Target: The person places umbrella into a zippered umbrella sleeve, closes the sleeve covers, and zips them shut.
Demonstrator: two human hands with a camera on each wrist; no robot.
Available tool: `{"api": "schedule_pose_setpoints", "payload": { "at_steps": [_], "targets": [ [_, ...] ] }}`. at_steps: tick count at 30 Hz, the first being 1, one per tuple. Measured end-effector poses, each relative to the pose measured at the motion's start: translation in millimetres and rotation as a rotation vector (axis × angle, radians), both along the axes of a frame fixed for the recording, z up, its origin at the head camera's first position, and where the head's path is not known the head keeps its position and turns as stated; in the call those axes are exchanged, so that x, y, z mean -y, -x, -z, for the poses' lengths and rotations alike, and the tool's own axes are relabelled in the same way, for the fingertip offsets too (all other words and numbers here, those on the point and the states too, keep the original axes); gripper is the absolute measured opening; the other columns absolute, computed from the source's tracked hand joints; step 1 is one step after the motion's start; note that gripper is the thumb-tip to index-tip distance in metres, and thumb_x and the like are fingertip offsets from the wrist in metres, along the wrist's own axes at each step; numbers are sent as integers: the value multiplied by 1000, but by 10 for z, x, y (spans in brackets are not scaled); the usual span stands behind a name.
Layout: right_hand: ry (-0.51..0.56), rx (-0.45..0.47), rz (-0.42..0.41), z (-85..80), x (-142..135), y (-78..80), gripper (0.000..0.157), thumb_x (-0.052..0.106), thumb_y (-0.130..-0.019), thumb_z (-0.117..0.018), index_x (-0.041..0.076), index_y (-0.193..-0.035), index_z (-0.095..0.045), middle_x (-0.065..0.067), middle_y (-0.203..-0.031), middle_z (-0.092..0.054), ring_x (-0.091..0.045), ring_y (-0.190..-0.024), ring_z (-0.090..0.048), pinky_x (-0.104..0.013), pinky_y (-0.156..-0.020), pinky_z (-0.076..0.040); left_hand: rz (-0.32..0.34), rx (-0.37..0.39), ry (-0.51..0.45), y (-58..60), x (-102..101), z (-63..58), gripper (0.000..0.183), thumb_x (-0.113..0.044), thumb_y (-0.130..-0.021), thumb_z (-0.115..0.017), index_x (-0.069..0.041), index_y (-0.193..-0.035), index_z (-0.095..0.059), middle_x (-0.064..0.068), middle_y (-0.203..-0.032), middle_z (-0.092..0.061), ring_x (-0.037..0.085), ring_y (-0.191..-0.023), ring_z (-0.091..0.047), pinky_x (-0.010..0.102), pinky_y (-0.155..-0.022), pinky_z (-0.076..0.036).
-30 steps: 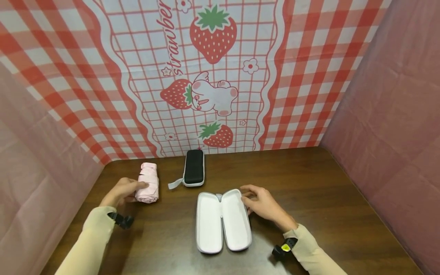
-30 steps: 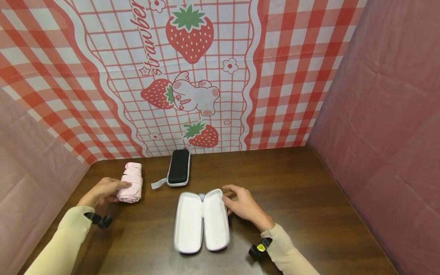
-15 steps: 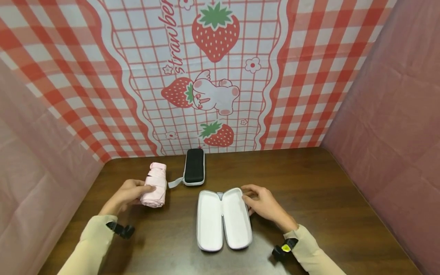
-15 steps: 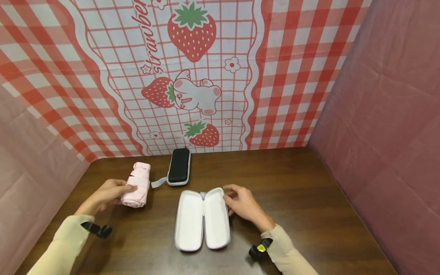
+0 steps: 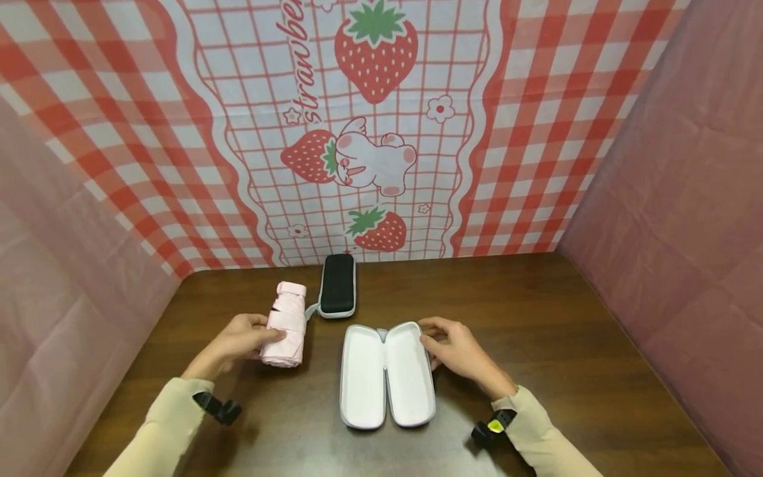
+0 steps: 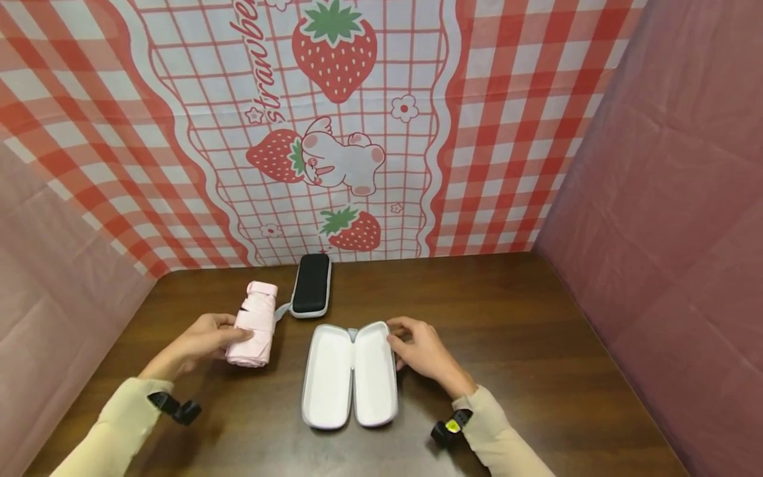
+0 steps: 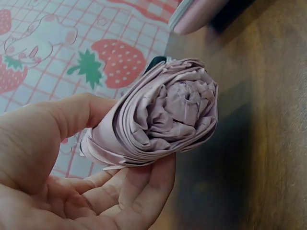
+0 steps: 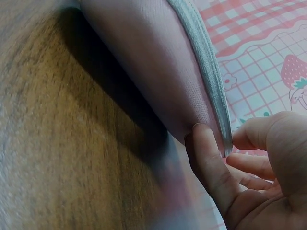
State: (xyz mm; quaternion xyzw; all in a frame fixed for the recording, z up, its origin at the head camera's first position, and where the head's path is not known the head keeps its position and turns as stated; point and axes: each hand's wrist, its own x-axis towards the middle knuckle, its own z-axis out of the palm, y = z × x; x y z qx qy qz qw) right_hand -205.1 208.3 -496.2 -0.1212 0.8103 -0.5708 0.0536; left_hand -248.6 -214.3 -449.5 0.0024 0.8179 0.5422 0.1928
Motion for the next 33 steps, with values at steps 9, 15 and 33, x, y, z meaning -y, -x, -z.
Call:
{"api": "schedule_pose_setpoints", "payload": {
  "at_steps": [9,15,33],
  "targets": [
    [-12,13,7,2,-7,2,40,10,-100,-65,-7,-135,-58,-31,-118,-68,-18,-62,-68,-39,-55,-60,71,-11,3,-94,-109,-77,49,-14,-90,-73,17,-123,-53,7,-90,-72,14,-76,-69,33,-67,-60],
    [5,9,5,-18,-2,3,41,10,-100,-66,-8,-135,-58,-32,-117,-68,-20,-63,-69,-42,-56,-60,96,-4,15,-151,-194,-141,42,-16,-89,-76,12,-116,-60,3,-85,-71,12,-74,-68,30,-64,-59],
    [-16,1,1,27,-9,28,37,8,-99,-64,-7,-132,-60,-29,-113,-69,-15,-59,-68,-40,-55,-60,252,35,-84,-355,-566,-249,32,-14,-88,-76,7,-107,-63,-1,-77,-68,6,-69,-61,22,-61,-52]
  ]
}}
